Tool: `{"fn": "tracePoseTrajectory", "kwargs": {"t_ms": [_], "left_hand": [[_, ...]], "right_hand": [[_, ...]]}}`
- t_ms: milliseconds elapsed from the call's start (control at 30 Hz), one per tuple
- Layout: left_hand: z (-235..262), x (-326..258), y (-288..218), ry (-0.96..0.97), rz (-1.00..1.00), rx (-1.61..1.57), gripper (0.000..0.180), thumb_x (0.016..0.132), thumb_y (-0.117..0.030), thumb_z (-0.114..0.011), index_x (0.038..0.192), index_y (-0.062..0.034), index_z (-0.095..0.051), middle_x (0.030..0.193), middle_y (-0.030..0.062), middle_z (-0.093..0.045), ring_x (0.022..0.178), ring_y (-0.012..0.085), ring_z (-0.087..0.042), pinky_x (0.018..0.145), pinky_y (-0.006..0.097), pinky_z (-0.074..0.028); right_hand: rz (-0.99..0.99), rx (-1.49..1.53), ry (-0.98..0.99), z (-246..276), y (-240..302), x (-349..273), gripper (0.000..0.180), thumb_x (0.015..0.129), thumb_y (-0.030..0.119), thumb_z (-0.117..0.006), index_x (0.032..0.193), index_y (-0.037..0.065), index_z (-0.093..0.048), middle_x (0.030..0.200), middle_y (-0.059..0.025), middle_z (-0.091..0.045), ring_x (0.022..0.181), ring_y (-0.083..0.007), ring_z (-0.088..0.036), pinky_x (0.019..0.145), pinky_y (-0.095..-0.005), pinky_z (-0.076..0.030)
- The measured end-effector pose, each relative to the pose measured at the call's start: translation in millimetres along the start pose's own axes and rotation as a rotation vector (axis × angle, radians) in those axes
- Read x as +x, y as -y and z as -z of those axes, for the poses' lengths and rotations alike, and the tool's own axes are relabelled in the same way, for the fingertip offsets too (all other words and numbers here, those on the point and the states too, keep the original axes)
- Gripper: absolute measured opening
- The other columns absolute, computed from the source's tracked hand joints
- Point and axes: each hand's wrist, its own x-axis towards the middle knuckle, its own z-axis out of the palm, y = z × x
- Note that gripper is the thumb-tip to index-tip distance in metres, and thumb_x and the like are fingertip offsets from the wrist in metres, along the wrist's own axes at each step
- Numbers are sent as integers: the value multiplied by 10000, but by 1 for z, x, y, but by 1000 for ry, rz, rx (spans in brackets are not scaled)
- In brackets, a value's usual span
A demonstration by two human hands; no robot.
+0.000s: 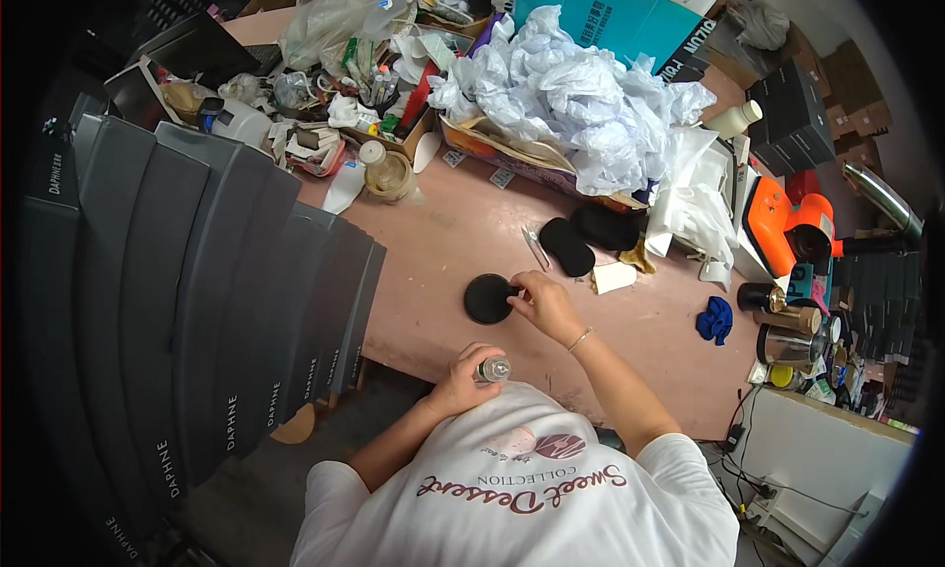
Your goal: Cleaning and packing high-heeled shoes into boxes.
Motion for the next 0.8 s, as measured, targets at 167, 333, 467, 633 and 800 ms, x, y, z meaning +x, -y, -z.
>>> {"fn": "tracePoseTrajectory", "kwargs": {"t_ms": [167,333,467,633,800], "left_hand": [[2,-9,-4,-33,-2,10,453,672,-45,-716,1095,-23,-557,1046,125,-567,962,257,-589,827,330,-478],[0,-21,-2,-42,-2,12,444,678,-48,-713,1093,-22,-557,1051,121,-564,966,248,-589,829,324,-476],[0,-23,-7,-64,17,0,440,683,-47,-714,1095,-24,-560,1052,118,-564,965,243,-592,825,323,-477],[-1,-13,-17,-123,4,16,435,702,-78,-725,1099,-31,-554,1028,139,-588,952,300,-604,825,359,-486],[-2,12,-26,-183,-47,-7,463,715,-57,-733,1141,-24,-557,1035,109,-584,942,217,-603,819,313,-479]], "right_hand": [[104,-148,-108,-22,4,-3,223,747,111,-693,951,63,-616,846,-95,-602,795,-279,-602,702,-394,-477],[170,-403,-31,-41,-23,-12,219,722,138,-707,929,102,-643,825,-61,-608,844,-249,-587,737,-380,-444],[168,-462,-28,-40,-33,-22,200,734,142,-708,922,107,-651,821,-59,-614,824,-220,-590,727,-363,-448],[-348,605,-125,-21,-25,-21,158,886,176,-633,986,55,-611,850,-30,-615,765,-114,-566,677,-273,-471],[-417,1657,148,22,14,-45,215,933,156,-566,1107,30,-564,897,-54,-610,757,-138,-573,692,-282,-487]]}}
